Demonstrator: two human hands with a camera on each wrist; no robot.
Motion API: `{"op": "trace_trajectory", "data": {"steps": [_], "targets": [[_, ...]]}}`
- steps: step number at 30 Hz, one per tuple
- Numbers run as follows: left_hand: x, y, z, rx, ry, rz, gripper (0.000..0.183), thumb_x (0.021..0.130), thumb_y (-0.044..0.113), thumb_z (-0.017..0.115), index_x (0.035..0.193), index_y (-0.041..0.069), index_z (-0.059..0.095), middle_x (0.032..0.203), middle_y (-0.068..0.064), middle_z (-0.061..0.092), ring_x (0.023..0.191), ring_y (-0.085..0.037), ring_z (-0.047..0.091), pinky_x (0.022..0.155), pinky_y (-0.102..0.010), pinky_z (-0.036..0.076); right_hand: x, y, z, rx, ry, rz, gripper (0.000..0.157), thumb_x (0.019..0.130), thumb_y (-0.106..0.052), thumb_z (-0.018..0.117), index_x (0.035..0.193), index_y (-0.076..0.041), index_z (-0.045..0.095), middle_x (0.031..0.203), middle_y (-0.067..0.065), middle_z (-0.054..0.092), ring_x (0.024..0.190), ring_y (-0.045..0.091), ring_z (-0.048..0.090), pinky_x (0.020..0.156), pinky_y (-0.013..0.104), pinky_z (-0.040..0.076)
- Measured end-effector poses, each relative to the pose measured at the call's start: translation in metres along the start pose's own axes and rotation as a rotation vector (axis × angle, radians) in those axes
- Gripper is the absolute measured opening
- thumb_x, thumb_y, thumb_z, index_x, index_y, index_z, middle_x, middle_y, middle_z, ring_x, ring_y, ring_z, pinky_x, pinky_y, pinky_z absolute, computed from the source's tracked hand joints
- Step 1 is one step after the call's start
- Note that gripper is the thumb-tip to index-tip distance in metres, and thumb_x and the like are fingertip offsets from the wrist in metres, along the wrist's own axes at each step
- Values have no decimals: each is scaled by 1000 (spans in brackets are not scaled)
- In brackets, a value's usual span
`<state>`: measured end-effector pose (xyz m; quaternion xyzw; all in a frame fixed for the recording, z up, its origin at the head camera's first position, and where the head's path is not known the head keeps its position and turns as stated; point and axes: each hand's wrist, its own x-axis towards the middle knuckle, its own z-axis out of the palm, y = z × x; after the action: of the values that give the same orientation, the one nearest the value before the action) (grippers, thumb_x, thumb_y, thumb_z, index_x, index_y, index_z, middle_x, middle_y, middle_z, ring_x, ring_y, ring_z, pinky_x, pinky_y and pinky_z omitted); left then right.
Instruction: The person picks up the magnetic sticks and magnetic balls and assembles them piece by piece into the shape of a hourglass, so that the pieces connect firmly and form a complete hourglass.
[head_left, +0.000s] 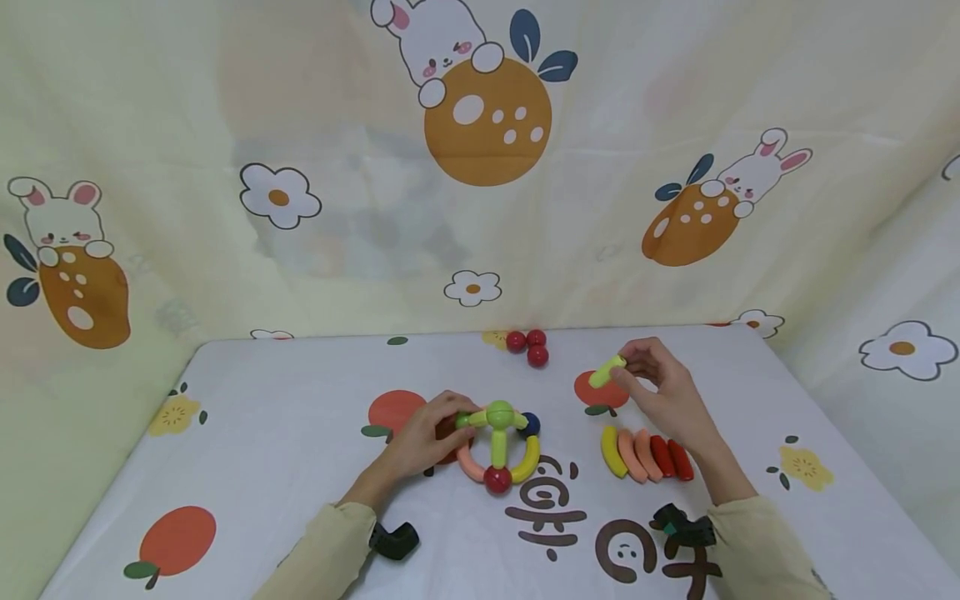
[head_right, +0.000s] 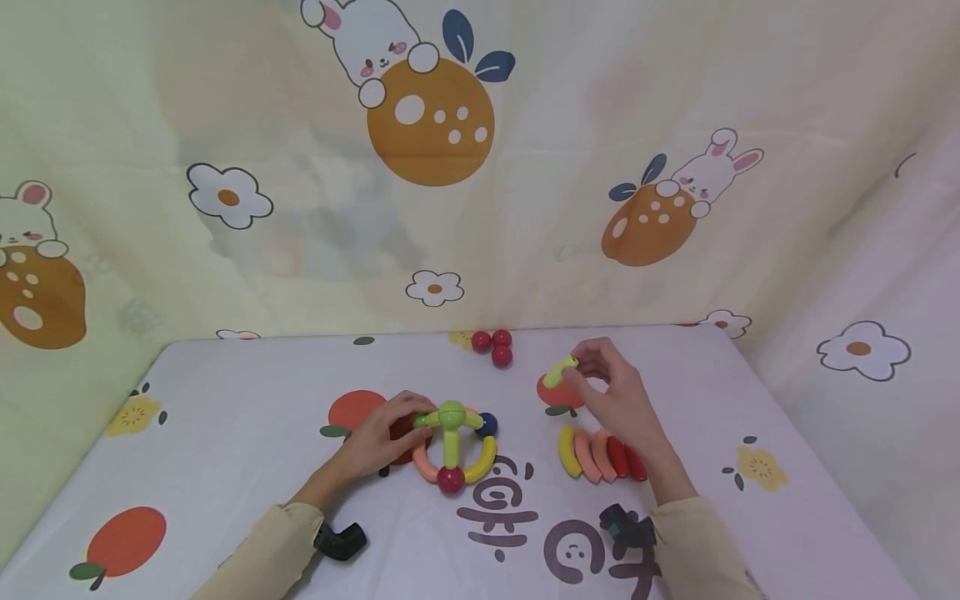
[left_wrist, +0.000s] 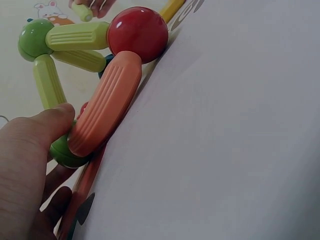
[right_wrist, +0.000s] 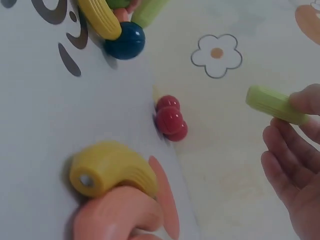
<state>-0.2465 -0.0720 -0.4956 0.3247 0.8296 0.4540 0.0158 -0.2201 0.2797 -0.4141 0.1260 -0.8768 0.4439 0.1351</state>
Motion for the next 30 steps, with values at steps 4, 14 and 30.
{"op": "trace_trajectory", "data": {"steps": [4, 14, 30], "targets": [[0, 0, 0, 1, 0, -2, 29, 90, 25, 64, 119, 29, 60, 117, 10, 56, 108, -6, 53, 95, -32, 47, 1, -4, 8, 21, -5, -5, 29, 92, -20, 61, 115, -8, 48, 103, 2, 59, 93, 4, 55, 86, 7, 42], [0, -3, 1, 9, 11, 40, 29, 90, 25, 64, 118, 28, 60, 117, 10, 56, 107, -6, 54, 95, -33, 47, 0, -15, 26, 75, 4, -61, 29, 90, -15, 63, 116, -8, 49, 106, 2, 57, 94, 5, 55, 83, 9, 45], [0, -2, 0, 15, 4, 45, 28, 91, 26, 63, 119, 26, 60, 118, 8, 57, 108, -8, 53, 95, -33, 47, 4, -38, 51, 144, -60, -35, 31, 89, -9, 63, 117, -5, 49, 108, 7, 59, 97, 11, 56, 88, 11, 44]]}}
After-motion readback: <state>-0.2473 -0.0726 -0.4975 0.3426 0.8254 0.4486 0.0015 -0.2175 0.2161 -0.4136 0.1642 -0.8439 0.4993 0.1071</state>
